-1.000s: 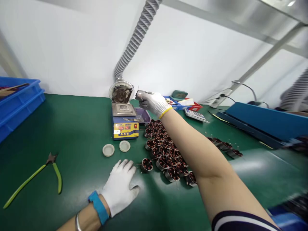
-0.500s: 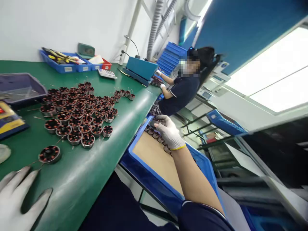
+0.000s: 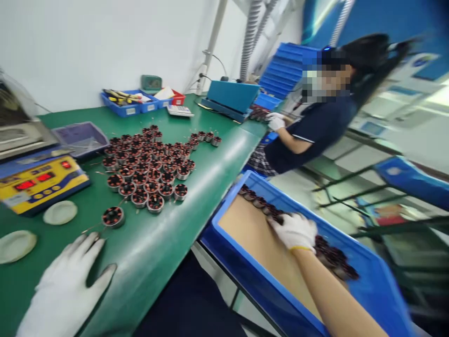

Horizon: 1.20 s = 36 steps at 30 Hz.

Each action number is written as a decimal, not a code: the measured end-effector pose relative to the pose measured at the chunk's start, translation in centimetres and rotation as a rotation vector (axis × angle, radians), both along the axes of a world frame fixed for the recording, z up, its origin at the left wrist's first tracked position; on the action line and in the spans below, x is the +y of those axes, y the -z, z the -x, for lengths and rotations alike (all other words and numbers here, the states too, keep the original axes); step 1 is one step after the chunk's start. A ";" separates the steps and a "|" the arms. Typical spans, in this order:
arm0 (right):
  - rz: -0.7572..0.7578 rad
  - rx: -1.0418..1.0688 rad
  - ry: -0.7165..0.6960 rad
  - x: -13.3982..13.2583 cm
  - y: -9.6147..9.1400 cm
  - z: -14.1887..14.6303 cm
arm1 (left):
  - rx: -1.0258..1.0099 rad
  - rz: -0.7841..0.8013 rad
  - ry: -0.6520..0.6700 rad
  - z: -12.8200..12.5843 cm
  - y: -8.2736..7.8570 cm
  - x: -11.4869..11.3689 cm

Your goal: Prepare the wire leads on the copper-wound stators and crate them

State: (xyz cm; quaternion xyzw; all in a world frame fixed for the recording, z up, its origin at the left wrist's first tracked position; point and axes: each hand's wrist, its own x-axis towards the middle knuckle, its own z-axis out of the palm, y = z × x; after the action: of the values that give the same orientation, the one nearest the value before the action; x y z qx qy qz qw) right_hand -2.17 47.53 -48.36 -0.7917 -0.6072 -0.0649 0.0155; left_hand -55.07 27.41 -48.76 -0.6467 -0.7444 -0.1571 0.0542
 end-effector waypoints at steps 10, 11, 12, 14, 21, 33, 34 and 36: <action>-0.340 0.399 -1.345 -2.0 -6.9 23.1 | 0.028 -0.012 0.027 -1.2 -2.3 0.0; -0.277 0.361 -1.529 -2.9 -7.5 26.5 | -0.004 -0.022 0.021 -1.3 -2.4 -0.1; -0.249 0.323 -1.639 -3.7 -8.0 29.5 | -0.040 -0.036 0.016 -1.4 -2.4 -0.3; -0.214 0.208 -1.723 -4.9 -8.2 34.4 | -0.130 -0.070 -0.013 -1.5 -2.5 -0.8; -0.362 0.074 -1.750 -5.9 -6.0 40.2 | -0.784 -0.321 -0.260 -2.9 -3.6 -4.1; -0.366 0.051 -1.574 -6.8 -4.7 40.6 | -1.486 -0.599 -0.509 -1.0 -5.4 -3.9; -0.359 0.065 -1.589 -6.8 -4.6 40.5 | -1.508 -0.578 -0.498 -1.0 -5.3 -3.9; -0.344 0.143 -1.649 -7.2 -4.5 40.3 | -1.560 -0.555 -0.501 -1.2 -5.3 -3.6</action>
State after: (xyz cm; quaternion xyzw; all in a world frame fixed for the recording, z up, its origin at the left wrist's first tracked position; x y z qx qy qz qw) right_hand -42.52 40.32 -43.85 -0.0838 -0.9699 -0.0741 0.2164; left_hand -53.91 23.79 -43.51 -0.1343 -0.6244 -0.7155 -0.2832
